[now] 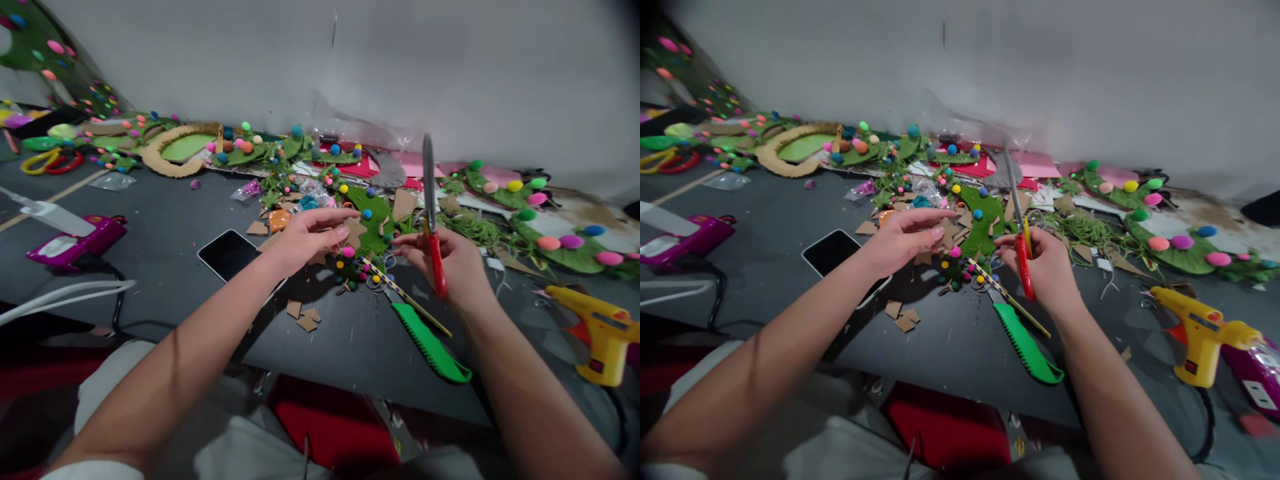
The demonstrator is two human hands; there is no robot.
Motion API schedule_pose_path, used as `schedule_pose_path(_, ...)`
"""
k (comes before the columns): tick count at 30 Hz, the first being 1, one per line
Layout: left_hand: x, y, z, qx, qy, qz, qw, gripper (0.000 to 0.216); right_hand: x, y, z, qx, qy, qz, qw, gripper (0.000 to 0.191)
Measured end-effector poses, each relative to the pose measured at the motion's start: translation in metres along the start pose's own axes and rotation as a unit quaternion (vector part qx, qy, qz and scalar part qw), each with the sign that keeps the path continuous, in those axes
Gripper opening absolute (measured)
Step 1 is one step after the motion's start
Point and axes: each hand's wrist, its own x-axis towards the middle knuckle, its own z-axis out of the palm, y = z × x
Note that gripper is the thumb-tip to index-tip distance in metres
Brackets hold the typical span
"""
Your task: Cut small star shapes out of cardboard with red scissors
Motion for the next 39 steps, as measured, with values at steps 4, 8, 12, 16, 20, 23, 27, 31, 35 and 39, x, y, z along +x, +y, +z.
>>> schedule_pose_path(4,0.000,-0.001,0.000,0.004,0.019,0.009,1.000,0.031,-0.005,-0.010,0.006,-0.005,-0.033,0.003,0.999,0.034)
schedule_pose_path(8,-0.003,-0.001,0.011,0.032,-0.017,-0.014,0.999,0.031,-0.015,-0.020,0.019,0.067,-0.069,0.001,0.995,0.047)
schedule_pose_path(12,-0.006,0.002,0.021,0.041,-0.016,-0.048,0.998,0.032,-0.020,-0.024,0.025,0.086,-0.063,0.015,0.994,0.053)
schedule_pose_path(16,-0.007,0.002,0.024,0.045,-0.008,-0.050,0.998,0.030,-0.019,-0.025,0.026,0.087,-0.058,0.022,0.994,0.053)
schedule_pose_path(20,-0.007,0.000,0.025,0.066,0.003,-0.047,0.997,0.030,-0.018,-0.024,0.026,0.084,-0.055,0.023,0.995,0.050)
schedule_pose_path(23,-0.007,-0.001,0.026,0.071,0.010,-0.049,0.996,0.030,-0.018,-0.023,0.025,0.070,-0.056,0.025,0.996,0.049)
schedule_pose_path(27,-0.008,-0.001,0.026,0.079,0.008,-0.051,0.996,0.029,-0.019,-0.019,0.025,0.058,-0.057,0.012,0.997,0.047)
schedule_pose_path(31,-0.008,-0.001,0.029,0.082,0.017,-0.057,0.995,0.026,-0.020,-0.019,0.027,0.040,-0.044,0.010,0.998,0.043)
schedule_pose_path(35,-0.008,0.000,0.032,0.078,0.025,-0.061,0.995,0.024,-0.022,-0.021,0.031,0.048,-0.032,0.014,0.998,0.041)
schedule_pose_path(39,-0.007,-0.001,0.034,0.068,0.027,-0.072,0.995,0.023,-0.024,-0.021,0.034,0.061,-0.019,0.019,0.998,0.041)
